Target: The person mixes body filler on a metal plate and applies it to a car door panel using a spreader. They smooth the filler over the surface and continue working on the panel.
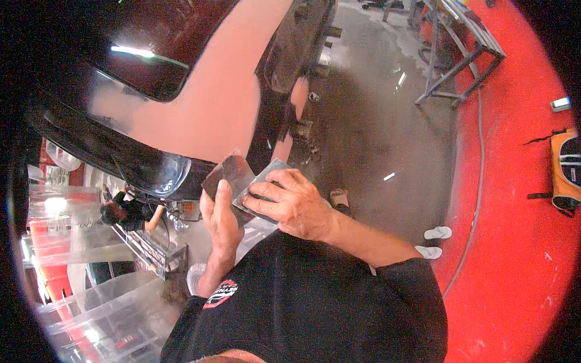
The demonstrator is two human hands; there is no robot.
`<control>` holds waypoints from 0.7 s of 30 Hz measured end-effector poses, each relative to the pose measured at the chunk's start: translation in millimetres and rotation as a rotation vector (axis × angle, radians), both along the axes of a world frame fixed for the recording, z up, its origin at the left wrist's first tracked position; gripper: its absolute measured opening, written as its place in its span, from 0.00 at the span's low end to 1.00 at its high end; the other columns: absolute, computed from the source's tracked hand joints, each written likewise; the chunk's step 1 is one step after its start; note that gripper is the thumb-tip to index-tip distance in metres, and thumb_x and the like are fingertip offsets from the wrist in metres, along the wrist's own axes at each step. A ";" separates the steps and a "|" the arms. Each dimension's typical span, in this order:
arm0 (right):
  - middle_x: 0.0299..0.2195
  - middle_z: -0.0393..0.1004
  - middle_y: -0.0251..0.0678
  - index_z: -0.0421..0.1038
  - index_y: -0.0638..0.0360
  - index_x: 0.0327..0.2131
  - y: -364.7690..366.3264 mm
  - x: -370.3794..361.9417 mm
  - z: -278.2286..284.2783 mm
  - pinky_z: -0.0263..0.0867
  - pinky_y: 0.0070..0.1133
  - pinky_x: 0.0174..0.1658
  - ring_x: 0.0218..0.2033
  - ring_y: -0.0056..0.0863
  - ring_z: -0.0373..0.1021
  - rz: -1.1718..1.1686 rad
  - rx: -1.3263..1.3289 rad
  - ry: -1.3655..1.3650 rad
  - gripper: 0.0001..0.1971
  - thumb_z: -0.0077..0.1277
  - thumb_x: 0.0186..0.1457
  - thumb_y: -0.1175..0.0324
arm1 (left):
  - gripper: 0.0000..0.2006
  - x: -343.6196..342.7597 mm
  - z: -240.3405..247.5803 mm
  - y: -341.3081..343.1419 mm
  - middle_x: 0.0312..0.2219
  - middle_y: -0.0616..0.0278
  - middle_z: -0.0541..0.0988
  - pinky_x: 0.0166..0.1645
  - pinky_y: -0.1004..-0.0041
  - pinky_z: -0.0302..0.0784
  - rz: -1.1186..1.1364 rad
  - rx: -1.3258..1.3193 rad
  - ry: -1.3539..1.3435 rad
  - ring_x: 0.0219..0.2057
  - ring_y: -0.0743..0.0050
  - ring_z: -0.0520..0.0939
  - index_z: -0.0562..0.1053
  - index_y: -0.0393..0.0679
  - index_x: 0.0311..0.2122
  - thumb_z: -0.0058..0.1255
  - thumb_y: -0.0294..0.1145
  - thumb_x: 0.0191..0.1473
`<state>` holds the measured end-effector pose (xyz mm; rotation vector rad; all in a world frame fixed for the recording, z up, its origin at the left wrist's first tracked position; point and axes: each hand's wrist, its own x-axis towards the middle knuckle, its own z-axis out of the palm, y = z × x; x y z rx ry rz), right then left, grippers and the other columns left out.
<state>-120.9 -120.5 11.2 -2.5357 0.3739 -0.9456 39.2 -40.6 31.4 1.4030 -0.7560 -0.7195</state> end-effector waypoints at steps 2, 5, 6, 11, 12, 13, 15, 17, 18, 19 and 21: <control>0.49 0.73 0.26 0.77 0.45 0.48 2.8 -6.8 -4.4 0.67 0.34 0.52 0.49 0.35 0.67 0.029 -0.003 0.032 0.27 0.58 0.38 0.71 | 0.18 6.1 -2.8 0.0 0.46 0.57 0.77 0.50 0.67 0.72 0.020 0.013 0.016 0.44 0.69 0.76 0.70 0.36 0.54 0.45 0.36 0.65; 0.48 0.74 0.27 0.78 0.44 0.46 2.6 -21.4 0.6 0.66 0.36 0.53 0.48 0.35 0.67 0.083 0.044 0.090 0.21 0.54 0.45 0.72 | 0.17 15.0 -2.2 4.0 0.46 0.55 0.77 0.50 0.67 0.74 0.135 -0.006 -0.001 0.45 0.68 0.77 0.70 0.35 0.53 0.47 0.35 0.65; 0.49 0.74 0.28 0.78 0.46 0.47 1.7 -21.9 4.8 0.66 0.36 0.52 0.49 0.37 0.66 0.099 0.045 0.043 0.23 0.56 0.43 0.71 | 0.17 10.5 8.1 1.0 0.44 0.56 0.77 0.47 0.68 0.75 0.210 -0.065 0.047 0.42 0.69 0.78 0.71 0.36 0.52 0.49 0.37 0.65; 0.55 0.72 0.37 0.78 0.52 0.47 4.6 -12.2 19.2 0.65 0.42 0.58 0.54 0.44 0.64 0.182 0.028 -0.201 0.22 0.61 0.44 0.68 | 0.17 10.3 -3.1 1.9 0.42 0.58 0.79 0.46 0.67 0.78 0.199 0.050 0.081 0.41 0.69 0.81 0.71 0.37 0.51 0.50 0.38 0.63; 0.55 0.72 0.38 0.78 0.52 0.47 5.5 -8.8 18.4 0.64 0.44 0.60 0.55 0.45 0.64 0.197 0.023 -0.248 0.21 0.62 0.45 0.68 | 0.16 11.3 -2.4 -0.4 0.42 0.57 0.79 0.47 0.67 0.79 0.146 0.056 0.302 0.41 0.68 0.81 0.71 0.38 0.50 0.51 0.37 0.63; 0.55 0.72 0.38 0.78 0.52 0.48 4.7 -7.2 13.1 0.62 0.45 0.62 0.56 0.46 0.63 0.190 0.043 -0.214 0.21 0.63 0.47 0.67 | 0.16 12.1 -2.1 -4.6 0.42 0.57 0.80 0.47 0.66 0.79 0.090 0.057 0.522 0.41 0.67 0.82 0.71 0.38 0.50 0.51 0.37 0.63; 0.55 0.72 0.39 0.78 0.52 0.48 -4.7 -8.1 -4.3 0.63 0.44 0.61 0.55 0.46 0.64 0.073 -0.043 -0.160 0.23 0.61 0.44 0.69 | 0.17 15.9 -7.5 -4.8 0.45 0.56 0.80 0.51 0.65 0.79 -0.045 -0.005 0.805 0.45 0.66 0.82 0.69 0.36 0.54 0.48 0.31 0.62; 0.54 0.74 0.38 0.78 0.53 0.48 -16.6 -11.6 -16.2 0.64 0.41 0.59 0.55 0.47 0.64 -0.060 -0.127 -0.129 0.25 0.59 0.41 0.71 | 0.17 15.2 -9.7 0.6 0.45 0.56 0.80 0.51 0.64 0.79 -0.027 -0.025 0.751 0.45 0.66 0.82 0.69 0.36 0.54 0.47 0.32 0.63; 0.52 0.74 0.39 0.78 0.54 0.48 -23.5 -18.5 -13.8 0.64 0.40 0.58 0.56 0.48 0.64 -0.071 -0.130 -0.067 0.24 0.58 0.42 0.73 | 0.17 14.2 -10.4 2.5 0.45 0.56 0.79 0.51 0.64 0.79 -0.016 -0.035 0.726 0.45 0.66 0.82 0.69 0.36 0.54 0.47 0.32 0.63; 0.52 0.75 0.40 0.78 0.55 0.47 -29.3 -23.3 -11.0 0.64 0.40 0.58 0.55 0.48 0.65 -0.100 -0.144 -0.049 0.23 0.57 0.42 0.75 | 0.17 13.4 -8.7 2.5 0.46 0.55 0.79 0.52 0.63 0.79 0.000 -0.068 0.689 0.46 0.65 0.82 0.69 0.36 0.54 0.47 0.33 0.64; 0.51 0.75 0.40 0.77 0.55 0.48 -34.9 -23.0 -7.2 0.65 0.40 0.57 0.53 0.47 0.66 -0.143 -0.164 -0.068 0.23 0.59 0.42 0.75 | 0.16 9.3 3.5 -4.1 0.44 0.56 0.79 0.49 0.64 0.80 0.055 -0.167 0.658 0.44 0.64 0.83 0.70 0.39 0.53 0.48 0.34 0.63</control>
